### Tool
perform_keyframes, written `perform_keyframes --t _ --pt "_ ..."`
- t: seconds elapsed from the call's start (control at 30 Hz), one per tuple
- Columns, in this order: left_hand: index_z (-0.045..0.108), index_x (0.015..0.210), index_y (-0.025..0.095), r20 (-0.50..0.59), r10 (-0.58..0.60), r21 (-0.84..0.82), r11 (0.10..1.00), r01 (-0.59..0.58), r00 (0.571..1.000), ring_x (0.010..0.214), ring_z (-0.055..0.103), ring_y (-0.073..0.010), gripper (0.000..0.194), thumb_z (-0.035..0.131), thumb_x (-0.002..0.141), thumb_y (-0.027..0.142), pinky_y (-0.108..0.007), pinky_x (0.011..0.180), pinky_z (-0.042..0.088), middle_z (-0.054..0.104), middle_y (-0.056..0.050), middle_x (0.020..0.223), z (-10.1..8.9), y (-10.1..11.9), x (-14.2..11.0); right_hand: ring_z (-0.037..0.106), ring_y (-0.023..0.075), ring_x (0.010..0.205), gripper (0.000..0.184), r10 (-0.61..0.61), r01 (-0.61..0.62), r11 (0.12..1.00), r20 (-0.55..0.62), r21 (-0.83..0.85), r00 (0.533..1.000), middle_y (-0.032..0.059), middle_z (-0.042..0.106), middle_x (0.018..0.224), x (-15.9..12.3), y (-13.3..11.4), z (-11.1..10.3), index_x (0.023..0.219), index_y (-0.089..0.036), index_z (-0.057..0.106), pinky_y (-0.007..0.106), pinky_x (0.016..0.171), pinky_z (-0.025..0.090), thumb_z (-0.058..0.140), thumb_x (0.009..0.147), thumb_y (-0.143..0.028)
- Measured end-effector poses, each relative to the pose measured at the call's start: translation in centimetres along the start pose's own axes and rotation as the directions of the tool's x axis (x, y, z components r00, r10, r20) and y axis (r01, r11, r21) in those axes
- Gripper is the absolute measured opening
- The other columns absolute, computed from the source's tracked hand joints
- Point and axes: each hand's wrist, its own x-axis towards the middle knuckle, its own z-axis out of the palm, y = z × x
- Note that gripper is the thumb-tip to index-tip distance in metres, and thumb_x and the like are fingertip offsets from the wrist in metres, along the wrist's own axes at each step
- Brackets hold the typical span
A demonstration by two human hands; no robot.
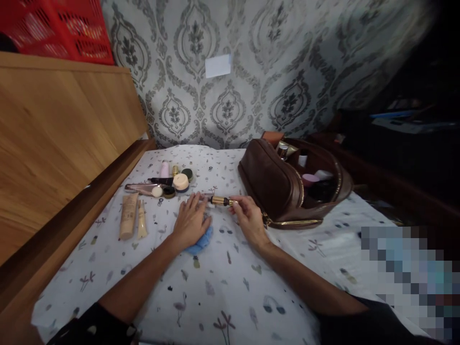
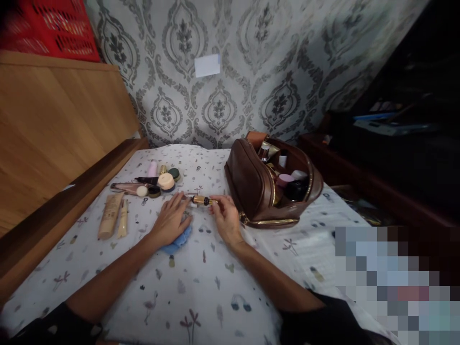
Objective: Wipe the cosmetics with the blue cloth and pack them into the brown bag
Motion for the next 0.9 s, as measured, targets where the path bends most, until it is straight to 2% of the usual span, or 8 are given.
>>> perform_keyframes --t 0.17,0.27,0.37,0.53,0.7,0.73,0.8,0.9 --pt "0.034 0.146 0.01 -0.058 -0.046 -0.025 0.999 0.045 0.997 0.148 0.018 -0.0376 0.066 0.05 0.091 0.044 -0.058 0.114 0.027 0.021 -0.025 0.159 0.7 -0.5 0.3 0.065 0.0158 0.067 0.038 0.044 -0.044 0.998 0.006 0.047 0.999 0.0061 0.057 0.095 0.1 0.8 -0.3 0.101 -0.019 0.066 0.035 0.066 0.059 0.059 0.086 -0.054" --pt "0.038 0.142 0.015 -0.114 -0.039 -0.015 0.999 0.037 0.993 0.142 0.029 -0.036 0.058 0.051 0.091 0.04 -0.055 0.112 0.031 0.032 -0.021 0.152 0.5 -0.3 0.1 0.067 0.0167 0.068 0.037 0.082 -0.083 0.995 0.021 0.062 0.996 0.0079 0.059 0.098 0.3 1.0 -0.2 0.098 -0.018 0.067 0.035 0.067 0.059 0.061 0.085 -0.052" --pt "0.047 0.134 0.017 -0.159 -0.028 0.003 1.0 0.029 0.987 0.125 0.043 -0.0322 0.048 0.052 0.09 0.035 -0.05 0.105 0.039 0.045 -0.016 0.131 0.0 0.2 0.0 0.068 0.0175 0.071 0.035 0.083 -0.085 0.995 0.038 0.055 0.996 0.008 0.061 0.099 0.3 1.2 -0.2 0.1 -0.019 0.068 0.037 0.073 0.059 0.061 0.085 -0.05" --pt "0.057 0.117 0.016 -0.191 -0.037 0.039 0.998 0.045 0.981 0.105 0.049 -0.0305 0.03 0.05 0.09 0.028 -0.047 0.09 0.044 0.053 -0.013 0.11 -0.8 0.8 0.0 0.069 0.0184 0.074 0.034 0.071 -0.074 0.994 0.038 0.076 0.997 0.0081 0.062 0.1 0.3 1.4 -0.1 0.102 -0.019 0.068 0.038 0.076 0.059 0.061 0.085 -0.048" --pt "0.061 0.099 0.019 -0.123 0.037 0.018 0.999 -0.035 0.992 0.093 0.056 -0.0263 0.017 0.047 0.093 0.026 -0.045 0.087 0.044 0.064 -0.006 0.09 -1.1 0.9 0.1 0.068 0.018 0.073 0.037 0.089 -0.087 0.989 -0.017 0.122 0.996 0.0082 0.06 0.102 0.3 1.4 -0.2 0.102 -0.02 0.067 0.038 0.076 0.06 0.062 0.084 -0.051" --pt "0.062 0.099 0.019 -0.112 0.051 0.008 0.999 -0.05 0.992 0.094 0.057 -0.026 0.017 0.047 0.093 0.026 -0.044 0.087 0.044 0.065 -0.006 0.092 -1.0 0.8 0.2 0.068 0.0179 0.073 0.037 0.086 -0.082 0.989 -0.031 0.123 0.996 0.008 0.059 0.101 0.3 1.3 -0.2 0.102 -0.02 0.067 0.038 0.076 0.059 0.061 0.084 -0.052" --pt "0.063 0.108 0.019 -0.123 0.062 -0.001 0.998 -0.062 0.99 0.105 0.056 -0.0272 0.022 0.048 0.092 0.026 -0.044 0.091 0.045 0.065 -0.009 0.108 -0.8 0.6 0.2 0.067 0.0182 0.073 0.037 0.077 -0.07 0.991 -0.057 0.116 0.995 0.0076 0.057 0.1 0.3 1.1 -0.4 0.103 -0.02 0.067 0.038 0.076 0.059 0.06 0.085 -0.051" --pt "0.057 0.126 0.02 -0.146 0.048 -0.013 0.999 -0.051 0.988 0.123 0.049 -0.0297 0.037 0.05 0.09 0.026 -0.047 0.099 0.044 0.054 -0.012 0.135 -0.3 0.2 0.3 0.066 0.019 0.075 0.035 0.07 -0.061 0.993 -0.091 0.1 0.993 0.0077 0.056 0.1 0.3 0.8 -0.5 0.105 -0.02 0.065 0.038 0.075 0.059 0.058 0.087 -0.05"
